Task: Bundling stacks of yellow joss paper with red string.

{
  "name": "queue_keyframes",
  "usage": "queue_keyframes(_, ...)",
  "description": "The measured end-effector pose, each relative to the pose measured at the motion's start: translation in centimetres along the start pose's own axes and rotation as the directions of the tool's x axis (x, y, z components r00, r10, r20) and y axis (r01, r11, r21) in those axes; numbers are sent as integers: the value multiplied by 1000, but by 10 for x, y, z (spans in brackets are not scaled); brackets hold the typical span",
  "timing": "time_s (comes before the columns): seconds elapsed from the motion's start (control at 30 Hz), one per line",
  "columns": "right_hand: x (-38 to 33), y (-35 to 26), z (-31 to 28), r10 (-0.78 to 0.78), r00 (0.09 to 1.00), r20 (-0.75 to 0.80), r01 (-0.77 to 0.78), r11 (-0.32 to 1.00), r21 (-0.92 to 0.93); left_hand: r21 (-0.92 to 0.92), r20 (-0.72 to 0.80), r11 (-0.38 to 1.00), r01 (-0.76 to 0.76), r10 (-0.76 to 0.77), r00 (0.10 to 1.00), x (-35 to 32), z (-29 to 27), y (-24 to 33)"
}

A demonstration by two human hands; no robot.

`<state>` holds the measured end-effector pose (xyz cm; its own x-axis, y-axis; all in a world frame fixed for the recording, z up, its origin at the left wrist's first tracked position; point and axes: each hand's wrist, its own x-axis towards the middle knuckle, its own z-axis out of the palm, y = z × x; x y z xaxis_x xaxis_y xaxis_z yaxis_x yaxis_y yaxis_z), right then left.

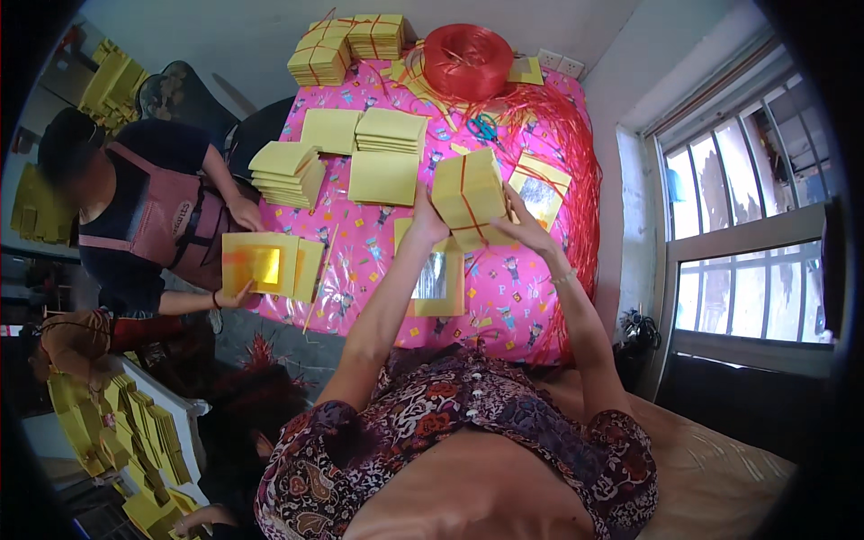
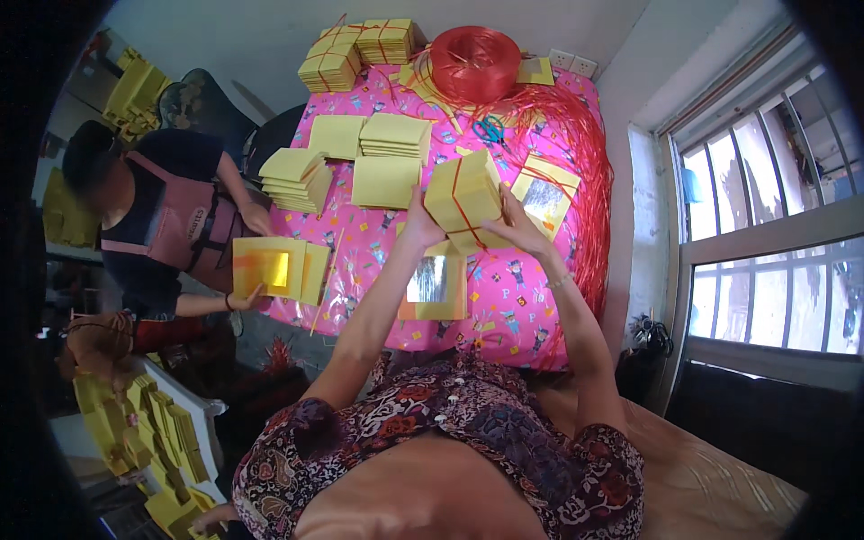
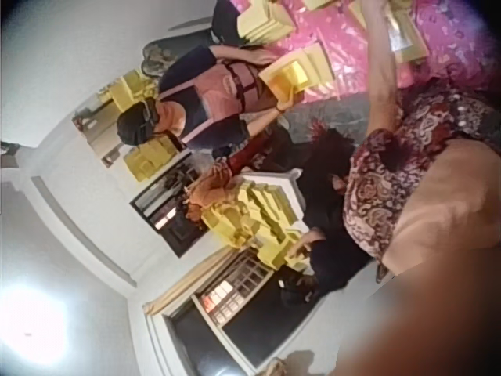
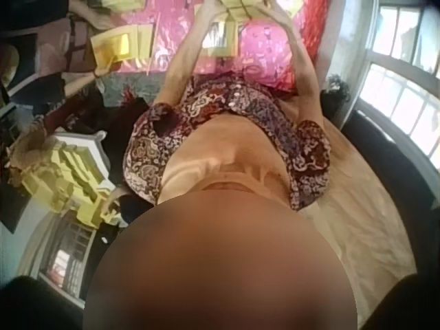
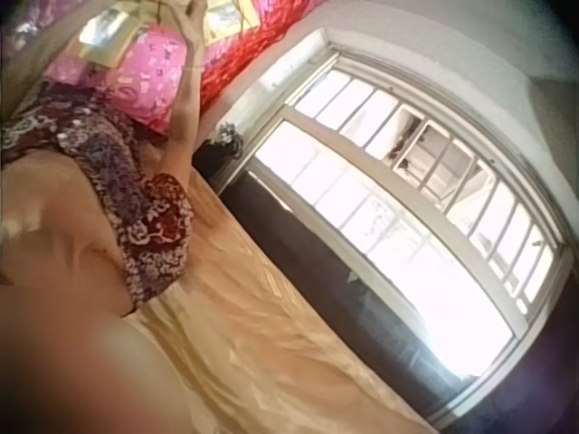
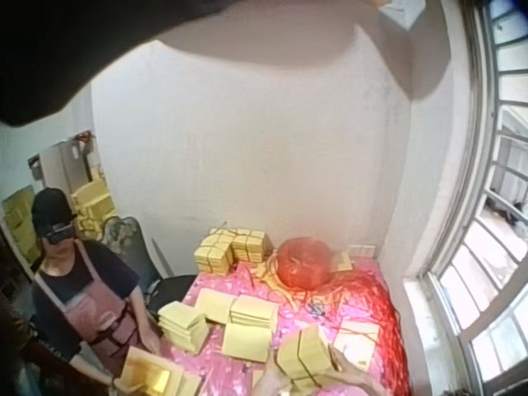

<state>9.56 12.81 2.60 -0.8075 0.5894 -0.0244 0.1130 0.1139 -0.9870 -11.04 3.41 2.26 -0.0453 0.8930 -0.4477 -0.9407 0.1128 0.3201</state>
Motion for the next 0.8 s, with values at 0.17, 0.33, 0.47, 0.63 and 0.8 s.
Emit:
queue_keyframes(0.17,57,8,-6,-5,999,-45,10,992,127,232,-117,968,-100,130,985,35,16,36)
queue_keyframes(0.33,99,14,-16,35,991,-126,-25,997,79,417,112,863,-285,262,958,74,31,46)
queue_keyframes(0.47,123,17,-23,-28,995,-98,32,999,44,657,-33,696,-290,410,911,90,34,50)
queue_keyframes(0.63,133,17,-31,75,965,-251,-80,997,-9,730,219,379,-569,659,720,73,33,16)
queue_keyframes(0.8,133,26,-34,253,891,-376,-258,965,39,802,249,199,-563,745,618,25,13,-36)
